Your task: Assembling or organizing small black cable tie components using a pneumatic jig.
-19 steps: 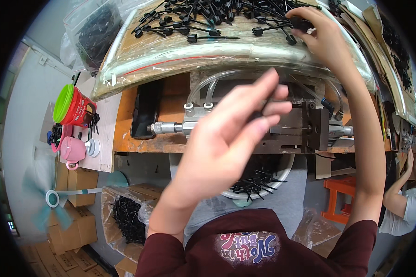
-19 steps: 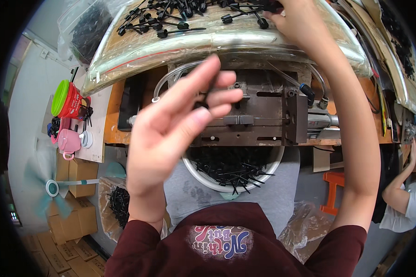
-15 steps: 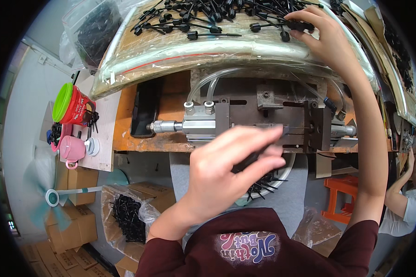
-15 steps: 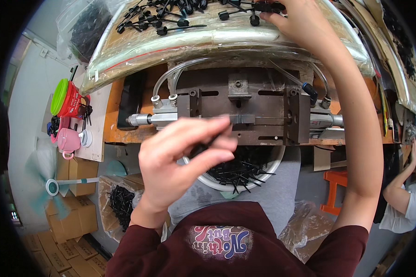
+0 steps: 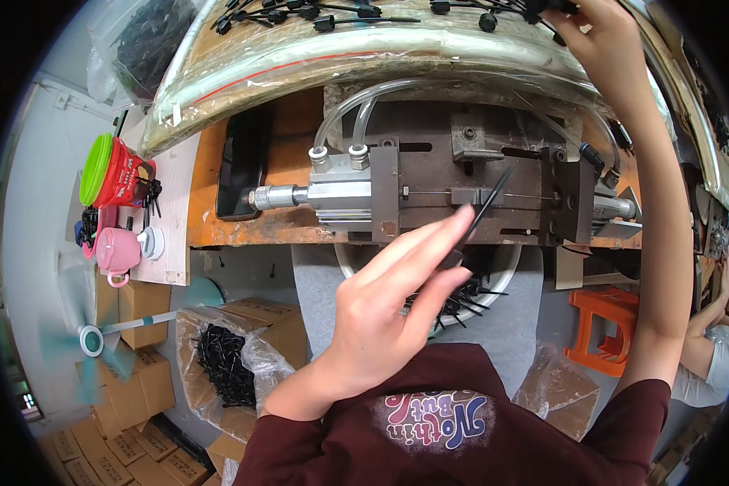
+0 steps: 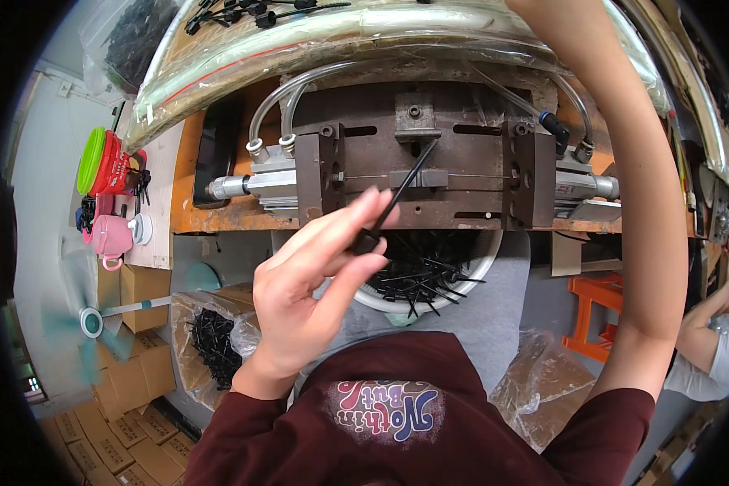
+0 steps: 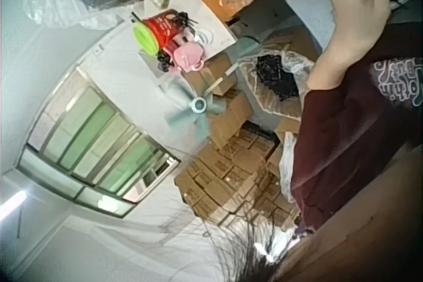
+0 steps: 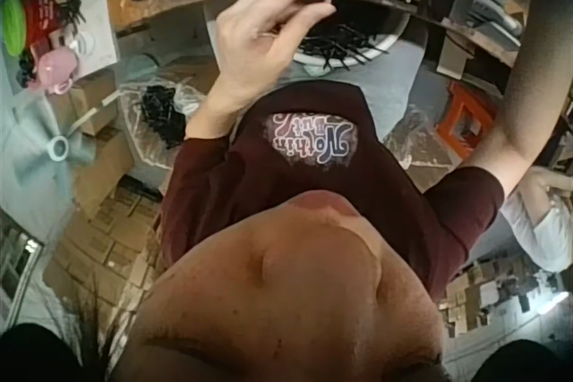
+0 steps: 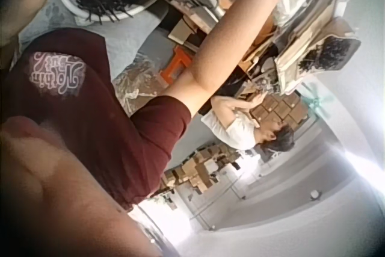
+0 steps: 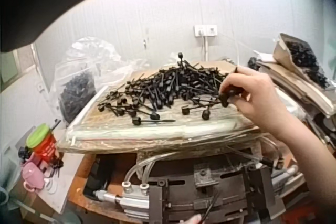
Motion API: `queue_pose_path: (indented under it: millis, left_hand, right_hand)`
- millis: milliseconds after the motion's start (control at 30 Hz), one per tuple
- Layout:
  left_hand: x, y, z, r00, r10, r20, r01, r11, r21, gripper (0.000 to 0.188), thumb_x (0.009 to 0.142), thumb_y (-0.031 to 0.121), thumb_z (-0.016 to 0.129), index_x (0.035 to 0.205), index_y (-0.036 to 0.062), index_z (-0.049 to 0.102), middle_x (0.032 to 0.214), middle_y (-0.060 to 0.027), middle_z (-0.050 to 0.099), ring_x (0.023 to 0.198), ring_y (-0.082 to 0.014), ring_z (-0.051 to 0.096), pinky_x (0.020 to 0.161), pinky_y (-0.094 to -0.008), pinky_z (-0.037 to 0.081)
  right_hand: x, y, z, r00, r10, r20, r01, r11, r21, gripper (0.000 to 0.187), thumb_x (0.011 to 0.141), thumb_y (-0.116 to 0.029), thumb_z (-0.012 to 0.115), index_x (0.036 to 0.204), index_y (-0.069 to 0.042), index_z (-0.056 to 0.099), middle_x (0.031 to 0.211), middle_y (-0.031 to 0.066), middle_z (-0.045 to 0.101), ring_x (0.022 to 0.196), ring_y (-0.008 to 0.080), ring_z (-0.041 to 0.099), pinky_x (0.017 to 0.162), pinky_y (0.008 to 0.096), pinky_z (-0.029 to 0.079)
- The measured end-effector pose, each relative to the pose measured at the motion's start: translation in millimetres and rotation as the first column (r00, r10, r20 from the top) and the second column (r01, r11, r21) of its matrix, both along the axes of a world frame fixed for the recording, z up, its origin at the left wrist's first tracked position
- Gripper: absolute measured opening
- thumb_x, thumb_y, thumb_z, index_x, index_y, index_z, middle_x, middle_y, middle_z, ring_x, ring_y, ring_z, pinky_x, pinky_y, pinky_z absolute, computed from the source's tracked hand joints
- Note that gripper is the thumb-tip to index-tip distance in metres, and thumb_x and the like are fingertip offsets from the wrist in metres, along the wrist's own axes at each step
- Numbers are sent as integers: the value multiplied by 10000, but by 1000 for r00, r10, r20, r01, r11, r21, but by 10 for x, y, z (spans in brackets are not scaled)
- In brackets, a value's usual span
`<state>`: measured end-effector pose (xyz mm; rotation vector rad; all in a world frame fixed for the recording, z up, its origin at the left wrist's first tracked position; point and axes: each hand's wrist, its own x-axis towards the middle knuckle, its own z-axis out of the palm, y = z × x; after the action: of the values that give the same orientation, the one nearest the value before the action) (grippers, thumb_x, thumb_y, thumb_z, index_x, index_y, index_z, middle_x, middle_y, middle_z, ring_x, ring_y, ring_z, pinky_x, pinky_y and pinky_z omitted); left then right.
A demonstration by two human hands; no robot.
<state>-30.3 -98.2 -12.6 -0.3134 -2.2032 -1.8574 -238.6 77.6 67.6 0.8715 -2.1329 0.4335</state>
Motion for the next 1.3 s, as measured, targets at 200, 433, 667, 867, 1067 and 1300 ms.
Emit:
queue_pose_path:
  millis: [200, 433, 667, 867, 1067, 1300]
  left_hand:
    - [-104, 90, -303, 948, 36, -317, -172, 894, -414, 288, 693, 67, 813, 949, -5, 703, 1144, -159, 679, 869, -222, 699, 762, -300, 568]
    - [-223, 199, -384, 908, 12, -420, -307, 702, -643, 248, 682, 127, 797, 898, 42, 709, 1156, -111, 691, 668, -170, 664, 598, -253, 523]
    - [-197, 183, -341, 933, 17, -359, -276, 674, -686, 259, 676, 136, 804, 905, 54, 713, 1159, -84, 693, 603, -134, 629, 564, -231, 492]
    - [14, 127, 49, 930, -362, -64, 366, 895, 253, 119, 842, 62, 700, 937, -9, 690, 1054, -175, 693, 733, -225, 659, 656, -297, 515]
    - [330, 437, 151, 505, -759, -410, 539, -94, 837, 276, 940, 201, 632, 1053, -49, 602, 1027, -159, 601, 894, -240, 597, 763, -319, 483]
    - [458, 558, 50, 469, -752, -463, 463, -238, 854, 342, 963, 225, 599, 1134, -65, 540, 1093, -139, 527, 915, -200, 555, 769, -299, 460]
  right_hand:
    - [-5, 70, 9, 993, 68, 92, -33, 939, -342, 123, 842, 70, 623, 936, -6, 649, 881, 45, 652, 722, 82, 601, 591, 195, 501]
    - [69, 131, -123, 989, 137, 45, -106, 901, -422, 90, 881, 13, 641, 954, -35, 623, 865, 22, 630, 696, 58, 578, 563, 190, 469]
    - [363, 349, -207, 975, 166, 148, -75, 871, -485, 180, 907, -69, 661, 1072, 2, 655, 1011, 32, 624, 739, 113, 589, 701, 242, 483]
    - [885, 315, -372, 920, 386, 66, -299, 801, -519, 184, 878, 86, 635, 1058, 53, 614, 1054, 120, 600, 764, 146, 614, 683, 250, 518]
    - [849, 225, -457, 922, 382, 57, -271, 745, -610, 228, 837, 129, 660, 1048, 57, 616, 1078, 121, 579, 796, 140, 623, 672, 234, 545]
    - [778, 192, -501, 918, 396, 25, -296, 725, -622, 222, 837, 127, 660, 1042, 58, 610, 1085, 125, 579, 827, 149, 633, 675, 240, 549]
